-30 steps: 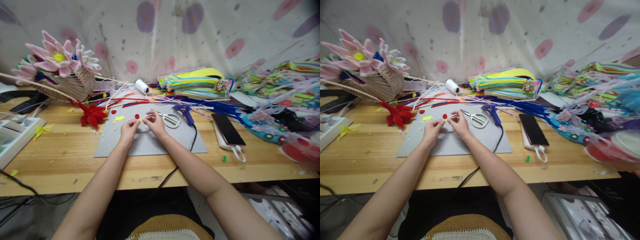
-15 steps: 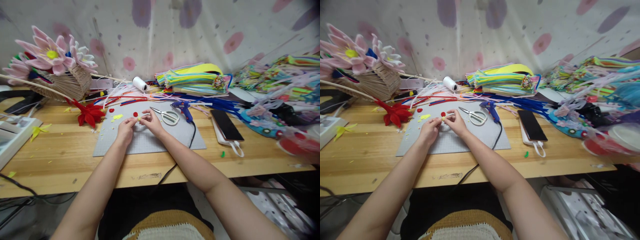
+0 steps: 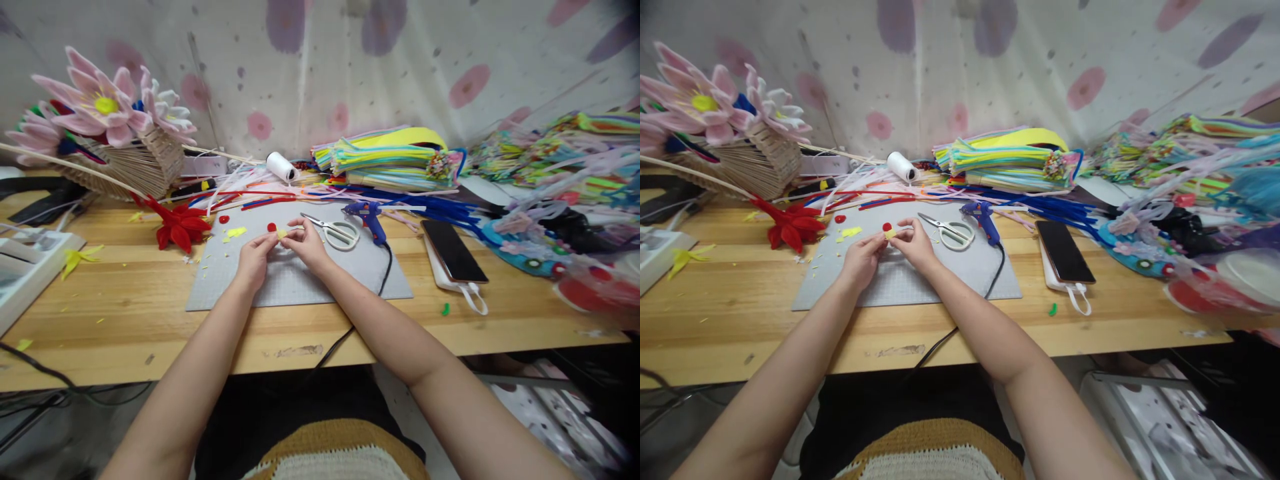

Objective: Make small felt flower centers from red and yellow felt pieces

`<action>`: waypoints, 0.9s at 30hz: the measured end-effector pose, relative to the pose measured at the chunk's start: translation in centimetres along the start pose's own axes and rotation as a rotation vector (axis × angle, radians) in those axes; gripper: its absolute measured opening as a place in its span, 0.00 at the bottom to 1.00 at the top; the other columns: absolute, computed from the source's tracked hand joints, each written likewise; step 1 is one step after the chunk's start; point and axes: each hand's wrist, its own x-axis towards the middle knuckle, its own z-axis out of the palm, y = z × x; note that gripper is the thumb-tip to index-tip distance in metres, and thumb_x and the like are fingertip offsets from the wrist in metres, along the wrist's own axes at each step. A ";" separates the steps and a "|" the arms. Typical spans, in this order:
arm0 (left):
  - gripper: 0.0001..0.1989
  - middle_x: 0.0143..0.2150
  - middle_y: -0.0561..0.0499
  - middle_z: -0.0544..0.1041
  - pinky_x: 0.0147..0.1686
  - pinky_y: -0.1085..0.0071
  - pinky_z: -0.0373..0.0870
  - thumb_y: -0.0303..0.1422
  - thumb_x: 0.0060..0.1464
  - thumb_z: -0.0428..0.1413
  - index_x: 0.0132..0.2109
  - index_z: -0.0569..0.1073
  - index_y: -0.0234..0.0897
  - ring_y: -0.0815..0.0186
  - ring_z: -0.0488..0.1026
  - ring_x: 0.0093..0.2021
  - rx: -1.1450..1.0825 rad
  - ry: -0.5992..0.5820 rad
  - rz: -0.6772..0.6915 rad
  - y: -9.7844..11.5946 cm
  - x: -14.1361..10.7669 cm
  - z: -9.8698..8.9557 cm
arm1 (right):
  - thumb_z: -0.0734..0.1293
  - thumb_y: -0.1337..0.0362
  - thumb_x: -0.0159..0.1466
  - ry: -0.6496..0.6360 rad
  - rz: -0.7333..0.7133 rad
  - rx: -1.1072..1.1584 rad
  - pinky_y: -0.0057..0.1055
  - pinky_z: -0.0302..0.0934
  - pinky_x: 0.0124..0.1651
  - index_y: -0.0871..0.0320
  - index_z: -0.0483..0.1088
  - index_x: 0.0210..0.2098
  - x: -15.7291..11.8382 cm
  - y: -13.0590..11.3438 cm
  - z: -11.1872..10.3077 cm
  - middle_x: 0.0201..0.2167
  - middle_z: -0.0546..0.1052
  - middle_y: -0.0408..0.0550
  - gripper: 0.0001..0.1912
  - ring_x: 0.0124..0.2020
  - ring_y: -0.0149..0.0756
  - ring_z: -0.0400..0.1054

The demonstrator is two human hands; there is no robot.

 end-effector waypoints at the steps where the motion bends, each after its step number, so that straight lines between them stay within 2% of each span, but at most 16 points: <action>1: 0.13 0.32 0.49 0.77 0.42 0.68 0.65 0.38 0.32 0.66 0.28 0.77 0.36 0.65 0.72 0.37 0.018 0.021 0.019 -0.1 0.0 0.0 | 0.70 0.62 0.46 -0.003 0.002 -0.006 0.30 0.61 0.36 0.54 0.55 0.37 0.0 0.0 0.0 0.25 0.71 0.36 0.23 0.26 0.28 0.67; 5: 0.10 0.31 0.51 0.76 0.43 0.68 0.63 0.35 0.30 0.66 0.24 0.76 0.37 0.67 0.71 0.36 0.057 0.098 0.042 -0.3 0.2 -0.2 | 0.70 0.62 0.45 0.010 -0.012 -0.071 0.30 0.61 0.36 0.54 0.57 0.37 -0.1 -0.2 0.0 0.25 0.71 0.36 0.23 0.26 0.27 0.66; 9: 0.10 0.30 0.52 0.75 0.41 0.69 0.63 0.35 0.31 0.66 0.23 0.75 0.36 0.68 0.70 0.34 0.059 0.080 0.017 -0.4 0.3 -0.4 | 0.69 0.62 0.46 0.025 -0.028 -0.086 0.30 0.62 0.36 0.55 0.57 0.37 -0.2 -0.5 -0.2 0.26 0.71 0.37 0.22 0.27 0.27 0.66; 21: 0.12 0.23 0.54 0.71 0.34 0.73 0.61 0.29 0.26 0.65 0.18 0.68 0.35 0.72 0.67 0.28 -0.136 0.076 -0.057 0.2 0.1 -0.1 | 0.70 0.63 0.46 -0.066 -0.056 -0.037 0.30 0.62 0.39 0.54 0.57 0.38 -0.5 -0.5 0.2 0.26 0.71 0.37 0.23 0.30 0.28 0.68; 27: 0.13 0.27 0.54 0.73 0.37 0.73 0.62 0.26 0.26 0.64 0.17 0.65 0.35 0.72 0.69 0.31 -0.189 0.043 -0.058 0.3 0.2 -0.2 | 0.70 0.64 0.46 -0.060 -0.041 -0.043 0.29 0.61 0.37 0.54 0.57 0.37 -0.5 -0.2 0.7 0.26 0.71 0.37 0.22 0.29 0.28 0.68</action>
